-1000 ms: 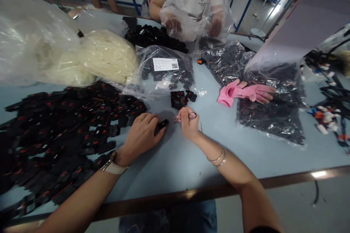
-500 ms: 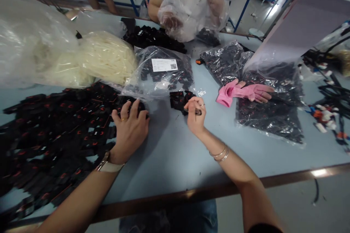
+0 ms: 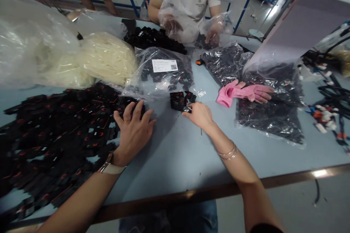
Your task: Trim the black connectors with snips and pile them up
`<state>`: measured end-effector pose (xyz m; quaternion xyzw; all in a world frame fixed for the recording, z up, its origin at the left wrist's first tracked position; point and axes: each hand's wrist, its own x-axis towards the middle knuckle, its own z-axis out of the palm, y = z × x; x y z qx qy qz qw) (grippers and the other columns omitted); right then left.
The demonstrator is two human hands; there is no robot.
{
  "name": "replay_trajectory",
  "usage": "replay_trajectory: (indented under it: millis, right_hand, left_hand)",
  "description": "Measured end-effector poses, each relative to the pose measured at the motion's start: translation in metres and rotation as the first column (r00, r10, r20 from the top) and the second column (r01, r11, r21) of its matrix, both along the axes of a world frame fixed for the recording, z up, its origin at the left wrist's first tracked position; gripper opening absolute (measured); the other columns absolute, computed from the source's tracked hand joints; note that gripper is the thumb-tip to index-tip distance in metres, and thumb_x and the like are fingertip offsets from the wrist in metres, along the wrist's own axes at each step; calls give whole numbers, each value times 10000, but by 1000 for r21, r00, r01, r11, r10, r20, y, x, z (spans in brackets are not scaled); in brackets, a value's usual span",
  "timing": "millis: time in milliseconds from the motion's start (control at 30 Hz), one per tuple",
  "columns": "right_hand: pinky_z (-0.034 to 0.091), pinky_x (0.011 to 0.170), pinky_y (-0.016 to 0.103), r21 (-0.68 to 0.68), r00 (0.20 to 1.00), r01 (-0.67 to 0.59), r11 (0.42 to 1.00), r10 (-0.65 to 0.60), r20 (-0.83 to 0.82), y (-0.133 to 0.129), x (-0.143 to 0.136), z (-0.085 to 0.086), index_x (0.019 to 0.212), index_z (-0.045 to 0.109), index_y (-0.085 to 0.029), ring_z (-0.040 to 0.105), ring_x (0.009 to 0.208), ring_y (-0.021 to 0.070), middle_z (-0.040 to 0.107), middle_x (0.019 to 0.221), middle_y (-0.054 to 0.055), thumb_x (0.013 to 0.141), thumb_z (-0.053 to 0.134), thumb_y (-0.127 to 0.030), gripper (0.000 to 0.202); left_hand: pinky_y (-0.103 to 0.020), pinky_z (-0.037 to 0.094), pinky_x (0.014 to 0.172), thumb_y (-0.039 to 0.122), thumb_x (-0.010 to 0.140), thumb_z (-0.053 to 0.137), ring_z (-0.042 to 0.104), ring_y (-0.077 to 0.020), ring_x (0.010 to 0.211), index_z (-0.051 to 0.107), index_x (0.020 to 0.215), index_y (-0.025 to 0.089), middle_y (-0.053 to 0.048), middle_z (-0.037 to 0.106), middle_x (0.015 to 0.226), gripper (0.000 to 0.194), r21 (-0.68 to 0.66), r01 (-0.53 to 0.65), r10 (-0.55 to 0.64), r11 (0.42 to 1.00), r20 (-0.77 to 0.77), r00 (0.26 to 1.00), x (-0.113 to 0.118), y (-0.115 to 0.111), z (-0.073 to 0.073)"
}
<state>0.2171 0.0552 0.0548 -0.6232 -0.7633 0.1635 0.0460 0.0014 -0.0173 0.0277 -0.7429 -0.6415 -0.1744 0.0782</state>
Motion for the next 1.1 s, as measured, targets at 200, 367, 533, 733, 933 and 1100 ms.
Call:
replay_trajectory:
  millis: [200, 367, 533, 733, 933, 1100]
  right_hand:
    - [298, 546, 215, -132, 936, -136, 982, 84, -341, -3, -5, 0, 759, 652, -187, 480, 565, 90, 603, 675, -42, 697, 715, -279, 128]
    - [298, 559, 207, -114, 890, -266, 957, 199, -409, -16, -19, -3, 769, 663, -183, 467, 565, 81, 609, 685, -43, 685, 700, -188, 92]
    - [344, 592, 210, -157, 863, -349, 924, 252, -439, -18, -23, -6, 811, 684, -182, 546, 634, 105, 653, 713, -26, 697, 704, -207, 118]
    - [388, 646, 267, 183, 974, 166, 969, -132, -186, 15, 15, -5, 975, 706, -177, 590, 732, 176, 683, 877, 71, 873, 506, -256, 238]
    - [404, 649, 301, 217, 971, 216, 952, -232, 54, 33, 41, -22, 1097, 683, -211, 607, 814, 227, 633, 1016, 112, 899, 468, -273, 299]
    - [403, 653, 288, 222, 975, 210, 952, -221, 25, 37, 38, -34, 1130, 670, -238, 601, 849, 214, 627, 1033, 98, 904, 469, -299, 308]
  left_hand:
    - [-736, 160, 1005, 349, 866, 546, 351, -410, 1294, 613, 1120, 195, -181, 443, 1401, 304, 18, 138, -139, 990, 88, 986, 1, -1, -3]
    - [-721, 158, 1019, 426, 862, 554, 431, -378, 1239, 632, 1092, 205, -152, 562, 1292, 328, 4, 301, -301, 954, 75, 951, 4, -2, -5]
    - [-697, 156, 1044, 311, 895, 527, 554, -293, 1097, 664, 916, 219, -60, 692, 1065, 166, -6, 412, -409, 911, 96, 907, 4, -2, -6]
    - [-680, 191, 1045, 310, 881, 549, 578, -280, 1030, 672, 859, 213, -63, 702, 1001, 158, 4, 400, -398, 916, 118, 910, 4, -1, -7]
    - [-678, 191, 1048, 318, 880, 552, 571, -284, 1035, 681, 857, 221, -67, 699, 1015, 163, -11, 390, -386, 921, 125, 914, 4, -1, -8]
    - [-671, 205, 1048, 312, 874, 556, 563, -288, 1046, 689, 864, 230, -67, 695, 1017, 157, -21, 376, -369, 926, 147, 918, 4, -1, -8]
